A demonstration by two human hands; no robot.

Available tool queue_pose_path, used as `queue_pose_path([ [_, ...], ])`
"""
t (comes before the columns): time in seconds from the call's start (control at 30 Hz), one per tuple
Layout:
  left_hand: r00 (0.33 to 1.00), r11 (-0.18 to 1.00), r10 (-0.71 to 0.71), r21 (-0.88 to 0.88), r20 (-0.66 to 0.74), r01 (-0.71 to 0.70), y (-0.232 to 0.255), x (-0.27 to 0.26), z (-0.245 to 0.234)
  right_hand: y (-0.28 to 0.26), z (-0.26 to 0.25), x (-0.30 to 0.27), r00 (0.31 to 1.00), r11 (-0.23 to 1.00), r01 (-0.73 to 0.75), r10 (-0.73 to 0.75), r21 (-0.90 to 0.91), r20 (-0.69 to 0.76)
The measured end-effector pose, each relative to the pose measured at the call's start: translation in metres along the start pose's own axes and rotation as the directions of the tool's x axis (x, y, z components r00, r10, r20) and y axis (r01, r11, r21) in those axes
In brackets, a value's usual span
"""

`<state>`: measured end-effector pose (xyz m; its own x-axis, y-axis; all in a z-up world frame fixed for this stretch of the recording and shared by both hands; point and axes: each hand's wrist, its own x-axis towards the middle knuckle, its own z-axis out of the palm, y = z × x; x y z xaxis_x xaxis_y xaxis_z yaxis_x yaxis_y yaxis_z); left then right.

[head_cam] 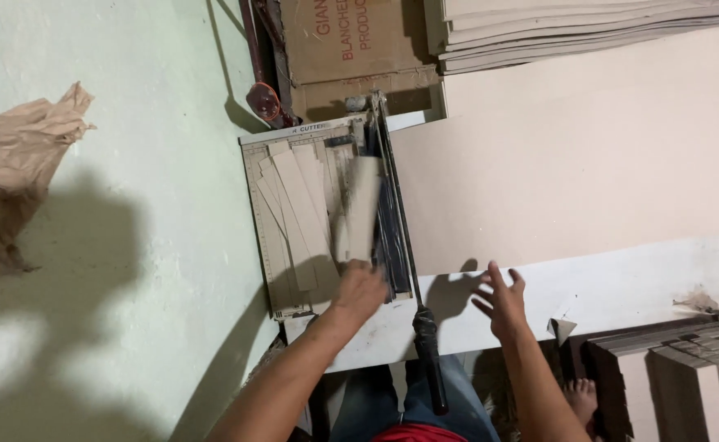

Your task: The person uses a manual paper cutter to trim large sheets of beige paper. They align the paper against the guide, pull down the cutting arm to slice the sheet, and then remove the cut piece. This process is repeated multiple times.

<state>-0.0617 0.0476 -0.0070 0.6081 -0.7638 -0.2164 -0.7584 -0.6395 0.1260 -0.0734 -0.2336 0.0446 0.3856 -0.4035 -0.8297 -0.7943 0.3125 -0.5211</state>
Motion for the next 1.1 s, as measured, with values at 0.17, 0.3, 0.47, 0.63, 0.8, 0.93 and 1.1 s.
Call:
queue_pose_path([
  [0.17,0.813,0.951,-0.308,0.155,0.493,0.267,-0.038,-0.033,0.01,0.031,-0.013,0.064,0.991,0.921,-0.034,-0.019,0.388,0.133],
  [0.3,0.874,0.96,-0.231,-0.044,0.428,0.275,-0.066,-0.044,-0.085,0.051,-0.034,0.06,0.985,0.925,0.0,-0.067,0.379,0.162],
  [0.47,0.906,0.87,-0.344,-0.279,0.246,0.406,-0.069,-0.032,-0.077,0.035,0.003,0.021,0.979,0.998,0.043,-0.052,0.052,0.199],
  [0.63,0.81,0.663,-0.488,-0.467,0.325,0.586,-0.056,0.023,-0.087,0.037,0.017,0.039,0.977,0.998,0.063,-0.056,-0.029,0.205],
  [0.8,0.724,0.609,-0.497,-0.402,0.478,0.684,-0.046,0.065,-0.078,0.033,0.015,0.043,0.972,0.991,0.072,-0.044,-0.112,0.231],
  [0.93,0.703,0.591,-0.519,-0.39,0.486,0.706,-0.042,0.074,-0.063,0.037,0.012,0.05,0.967,0.988,0.085,-0.05,-0.132,0.25],
  [1.1,0.734,0.572,-0.488,-0.462,0.471,0.677,-0.052,0.06,-0.07,0.043,0.007,0.052,0.964,0.99,0.074,-0.04,-0.122,0.262],
])
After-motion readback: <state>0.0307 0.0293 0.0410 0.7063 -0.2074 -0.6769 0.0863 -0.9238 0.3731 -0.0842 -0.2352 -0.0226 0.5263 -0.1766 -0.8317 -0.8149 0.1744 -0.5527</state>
